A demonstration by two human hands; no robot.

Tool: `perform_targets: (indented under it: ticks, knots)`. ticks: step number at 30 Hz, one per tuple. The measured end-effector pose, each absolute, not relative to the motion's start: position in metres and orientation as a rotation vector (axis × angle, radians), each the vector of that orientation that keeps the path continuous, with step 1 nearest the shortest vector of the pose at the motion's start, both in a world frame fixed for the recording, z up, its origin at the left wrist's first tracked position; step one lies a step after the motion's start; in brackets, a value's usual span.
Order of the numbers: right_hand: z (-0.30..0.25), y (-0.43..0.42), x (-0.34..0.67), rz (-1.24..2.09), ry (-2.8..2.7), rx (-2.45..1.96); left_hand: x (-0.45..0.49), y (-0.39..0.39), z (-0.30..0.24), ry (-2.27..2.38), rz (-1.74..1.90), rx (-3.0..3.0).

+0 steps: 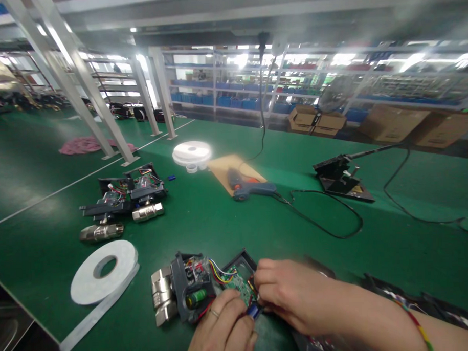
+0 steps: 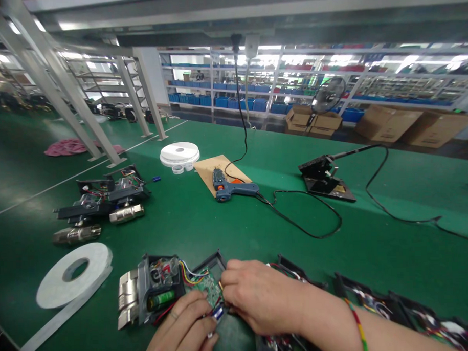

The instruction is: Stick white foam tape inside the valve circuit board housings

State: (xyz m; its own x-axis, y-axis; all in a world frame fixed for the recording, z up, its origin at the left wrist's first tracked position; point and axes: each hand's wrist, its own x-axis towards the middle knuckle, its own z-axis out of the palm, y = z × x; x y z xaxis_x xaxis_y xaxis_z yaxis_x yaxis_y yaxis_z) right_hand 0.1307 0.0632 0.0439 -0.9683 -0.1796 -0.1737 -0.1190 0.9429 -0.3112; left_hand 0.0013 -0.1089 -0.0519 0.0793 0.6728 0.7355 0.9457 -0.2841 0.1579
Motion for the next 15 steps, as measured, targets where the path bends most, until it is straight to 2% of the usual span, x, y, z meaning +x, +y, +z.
perform_targets:
  ticks: [4,8,11,15]
  knots:
    - [0.042,0.063,0.130,-0.420,2.895,-0.239,0.001,-0.117,-0.049,-1.628,-0.889,-2.022]
    - [0.040,0.069,0.128,-0.358,2.938,-0.284,-0.034,-0.137,-0.014,-1.544,-0.626,-2.001]
    - [0.043,0.077,0.125,-0.211,2.928,-0.249,-0.080,-0.144,0.009,-1.699,-0.678,-1.920]
    - [0.055,0.087,0.123,-0.071,2.909,-0.110,-0.103,-0.136,0.005,-1.885,-0.707,-2.094]
